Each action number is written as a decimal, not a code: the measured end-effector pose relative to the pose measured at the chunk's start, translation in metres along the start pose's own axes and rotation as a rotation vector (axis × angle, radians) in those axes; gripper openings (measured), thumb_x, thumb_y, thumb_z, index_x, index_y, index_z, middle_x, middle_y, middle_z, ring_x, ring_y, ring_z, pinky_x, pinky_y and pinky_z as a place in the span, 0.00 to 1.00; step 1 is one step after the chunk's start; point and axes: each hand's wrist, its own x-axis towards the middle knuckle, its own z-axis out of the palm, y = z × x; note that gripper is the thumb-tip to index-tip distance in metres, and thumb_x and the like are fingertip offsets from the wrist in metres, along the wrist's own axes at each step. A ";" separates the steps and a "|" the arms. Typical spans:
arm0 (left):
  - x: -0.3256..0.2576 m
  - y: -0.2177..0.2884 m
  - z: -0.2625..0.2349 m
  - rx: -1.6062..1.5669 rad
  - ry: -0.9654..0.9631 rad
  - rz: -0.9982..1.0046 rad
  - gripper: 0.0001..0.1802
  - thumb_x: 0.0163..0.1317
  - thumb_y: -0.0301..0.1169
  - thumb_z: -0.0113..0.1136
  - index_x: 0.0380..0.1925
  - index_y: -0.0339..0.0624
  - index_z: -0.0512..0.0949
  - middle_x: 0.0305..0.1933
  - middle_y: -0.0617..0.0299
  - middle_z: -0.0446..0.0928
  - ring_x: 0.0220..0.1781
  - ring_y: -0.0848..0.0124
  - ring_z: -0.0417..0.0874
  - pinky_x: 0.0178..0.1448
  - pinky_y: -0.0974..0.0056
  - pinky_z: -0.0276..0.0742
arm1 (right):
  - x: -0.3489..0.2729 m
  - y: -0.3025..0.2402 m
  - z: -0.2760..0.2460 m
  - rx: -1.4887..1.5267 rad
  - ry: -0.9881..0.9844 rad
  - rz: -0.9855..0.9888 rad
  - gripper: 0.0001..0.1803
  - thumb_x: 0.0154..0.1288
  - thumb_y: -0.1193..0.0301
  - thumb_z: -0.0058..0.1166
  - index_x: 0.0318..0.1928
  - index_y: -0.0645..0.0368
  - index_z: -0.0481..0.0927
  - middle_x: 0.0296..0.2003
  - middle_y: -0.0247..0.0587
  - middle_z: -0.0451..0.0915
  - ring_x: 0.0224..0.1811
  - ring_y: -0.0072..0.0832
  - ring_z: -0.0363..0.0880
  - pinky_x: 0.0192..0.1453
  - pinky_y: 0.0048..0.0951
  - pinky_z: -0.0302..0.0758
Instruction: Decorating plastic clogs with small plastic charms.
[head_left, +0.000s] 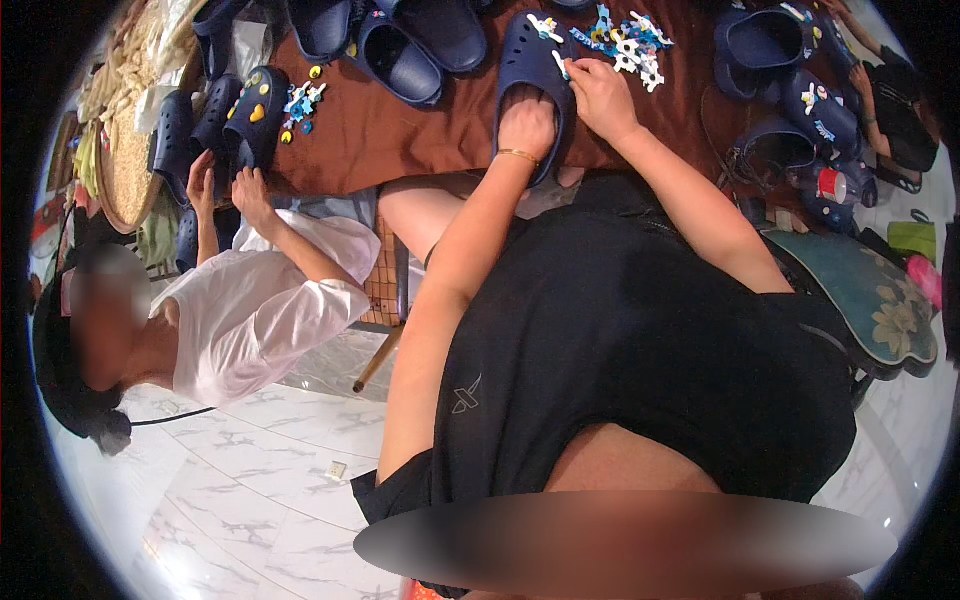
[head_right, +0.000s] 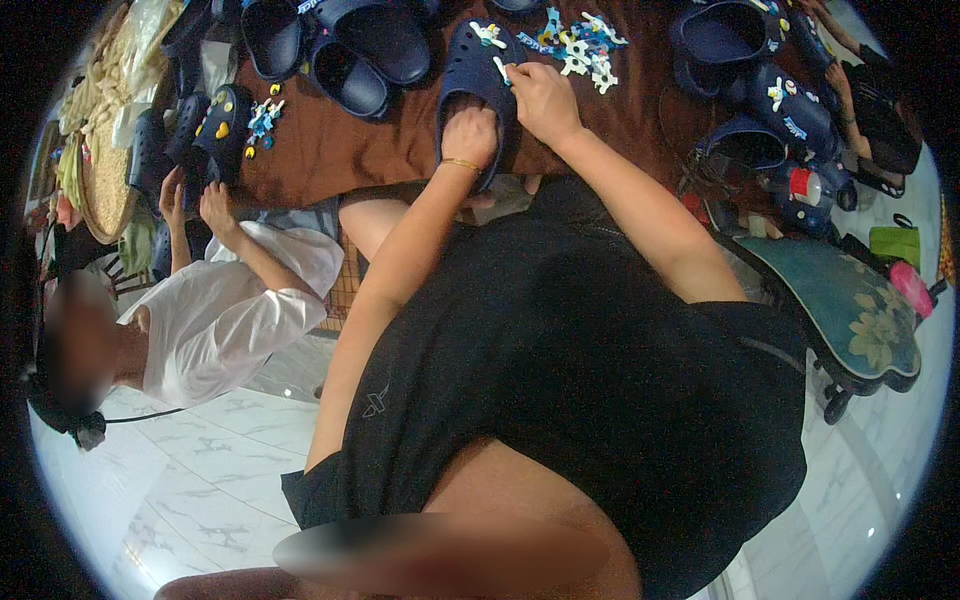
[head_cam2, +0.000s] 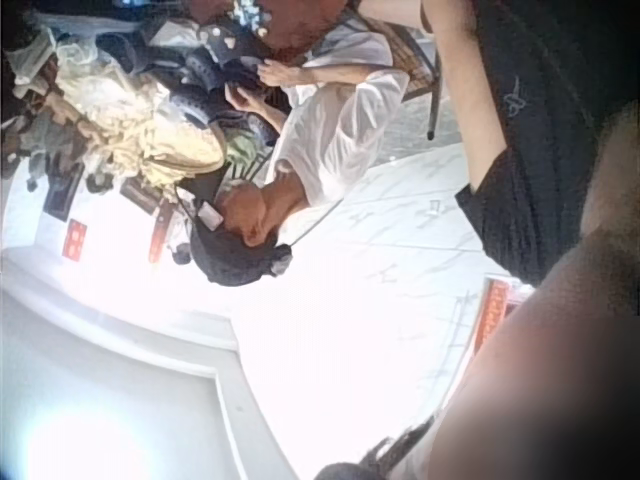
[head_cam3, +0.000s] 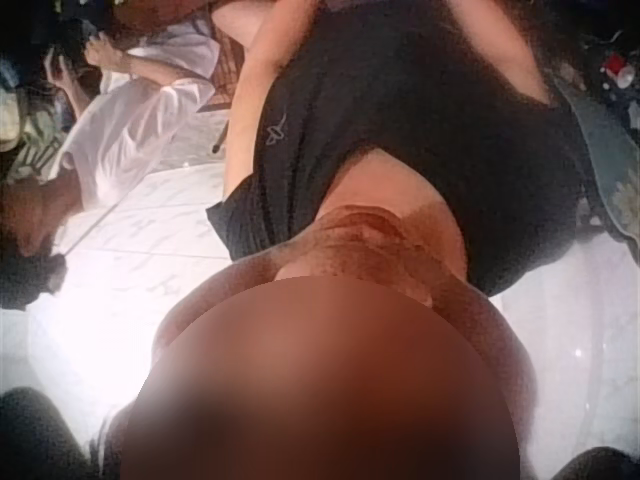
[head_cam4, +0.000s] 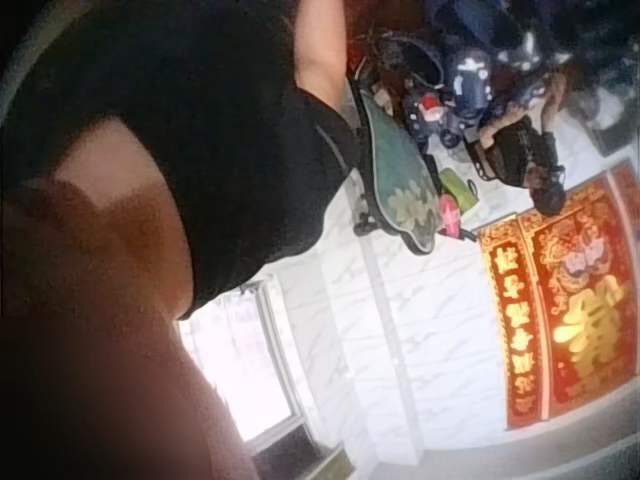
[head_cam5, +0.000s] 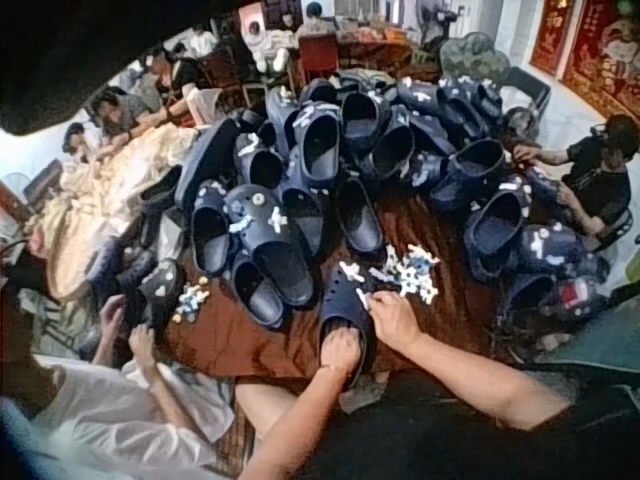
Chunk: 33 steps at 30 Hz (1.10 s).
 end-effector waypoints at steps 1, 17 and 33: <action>0.000 0.000 -0.001 0.004 -0.005 0.007 0.09 0.50 0.30 0.42 0.19 0.40 0.71 0.23 0.52 0.72 0.28 0.56 0.75 0.33 0.56 0.71 | -0.003 -0.002 -0.002 -0.078 -0.041 -0.038 0.16 0.49 0.76 0.47 0.42 0.57 0.75 0.39 0.42 0.73 0.42 0.38 0.71 0.42 0.35 0.69; 0.000 0.009 -0.010 0.023 -0.050 -0.003 0.08 0.49 0.29 0.42 0.21 0.40 0.71 0.24 0.51 0.72 0.29 0.56 0.75 0.36 0.56 0.71 | 0.007 0.042 0.002 -0.079 0.040 0.116 0.15 0.49 0.72 0.46 0.38 0.45 0.79 0.46 0.45 0.71 0.48 0.43 0.67 0.52 0.38 0.64; -0.001 -0.001 0.003 0.045 0.012 0.004 0.08 0.50 0.30 0.42 0.21 0.41 0.71 0.24 0.52 0.72 0.29 0.57 0.75 0.34 0.56 0.71 | 0.026 0.082 -0.024 -0.300 0.105 0.229 0.09 0.48 0.68 0.53 0.34 0.51 0.77 0.35 0.39 0.75 0.40 0.37 0.72 0.42 0.38 0.68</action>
